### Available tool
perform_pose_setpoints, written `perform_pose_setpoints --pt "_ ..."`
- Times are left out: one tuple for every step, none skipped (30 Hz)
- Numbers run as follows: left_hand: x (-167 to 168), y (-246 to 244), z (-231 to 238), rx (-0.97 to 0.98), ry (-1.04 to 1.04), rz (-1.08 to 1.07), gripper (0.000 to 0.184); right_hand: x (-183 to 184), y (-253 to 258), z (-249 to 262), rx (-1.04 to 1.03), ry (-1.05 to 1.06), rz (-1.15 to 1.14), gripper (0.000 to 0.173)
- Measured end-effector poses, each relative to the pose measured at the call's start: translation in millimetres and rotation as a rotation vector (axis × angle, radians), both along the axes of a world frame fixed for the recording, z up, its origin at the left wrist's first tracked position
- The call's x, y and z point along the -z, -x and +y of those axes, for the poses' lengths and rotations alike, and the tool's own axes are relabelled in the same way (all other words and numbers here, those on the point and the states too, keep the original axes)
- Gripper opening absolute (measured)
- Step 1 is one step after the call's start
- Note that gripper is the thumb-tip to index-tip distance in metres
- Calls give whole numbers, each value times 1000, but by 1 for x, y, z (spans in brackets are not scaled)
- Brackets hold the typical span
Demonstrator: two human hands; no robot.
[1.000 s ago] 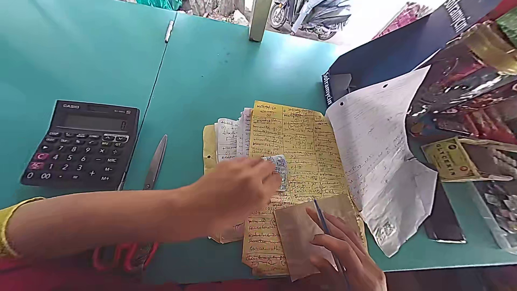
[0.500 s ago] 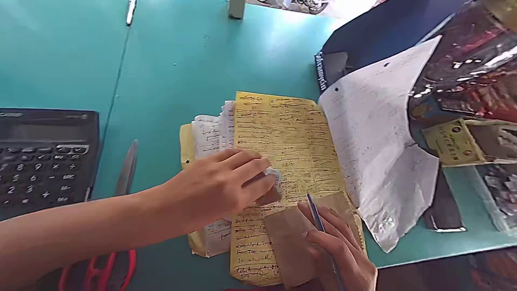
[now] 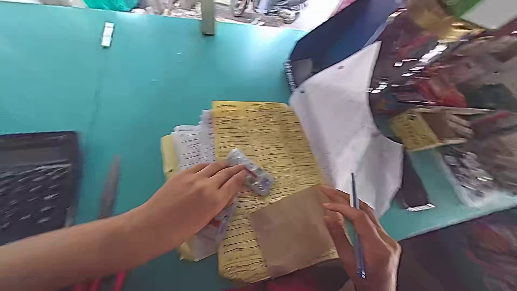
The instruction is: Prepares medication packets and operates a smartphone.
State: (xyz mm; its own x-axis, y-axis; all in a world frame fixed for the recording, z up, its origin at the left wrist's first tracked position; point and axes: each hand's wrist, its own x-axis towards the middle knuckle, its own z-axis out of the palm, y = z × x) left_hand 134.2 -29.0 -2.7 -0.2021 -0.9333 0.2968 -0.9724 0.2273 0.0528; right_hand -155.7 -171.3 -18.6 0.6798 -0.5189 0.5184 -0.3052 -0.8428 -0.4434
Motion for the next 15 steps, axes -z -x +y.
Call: perform_pose_setpoints --pt "-4 -4 -1 -17 -10 13 35 1 -2 1 -32 -9 10 28" --pt "-12 -8 0 -49 -20 10 36 1 -3 1 -62 -15 18 28" --pt "-22 -10 2 -88 -22 -7 36 1 -4 1 -89 -20 27 28" --pt "-32 -13 5 -128 -18 -40 35 -1 -4 1 -107 -28 37 28" --pt "-42 -14 10 -159 -11 -79 33 -3 -3 2 -118 -39 51 28" --pt "-50 -15 16 -179 -15 -114 30 -5 -3 3 -127 -50 73 28" --pt "-57 -16 24 -179 -36 -128 27 -6 -2 4 -140 -58 94 28" --pt "-61 -15 32 -162 -65 -121 25 -7 -2 4 -157 -65 117 29" --pt "-63 -14 38 -136 -100 -103 25 -7 -2 5 -173 -64 143 30" --pt "-61 -10 43 -110 -135 -76 27 -7 -3 6 -190 -65 165 32" --pt "-57 -4 45 -89 -160 -48 30 -8 -4 8 -206 -67 187 34" --pt "-51 2 46 -71 -181 -34 31 -9 -5 10 -223 -71 199 35" --pt "-44 7 46 -56 -190 -39 31 -9 -6 13 -239 -77 197 35" --pt "-37 11 45 -41 -185 -65 28 -8 -7 16 -248 -87 181 35" --pt "-32 14 44 -31 -176 -98 25 -8 -7 19 -256 -99 166 34"
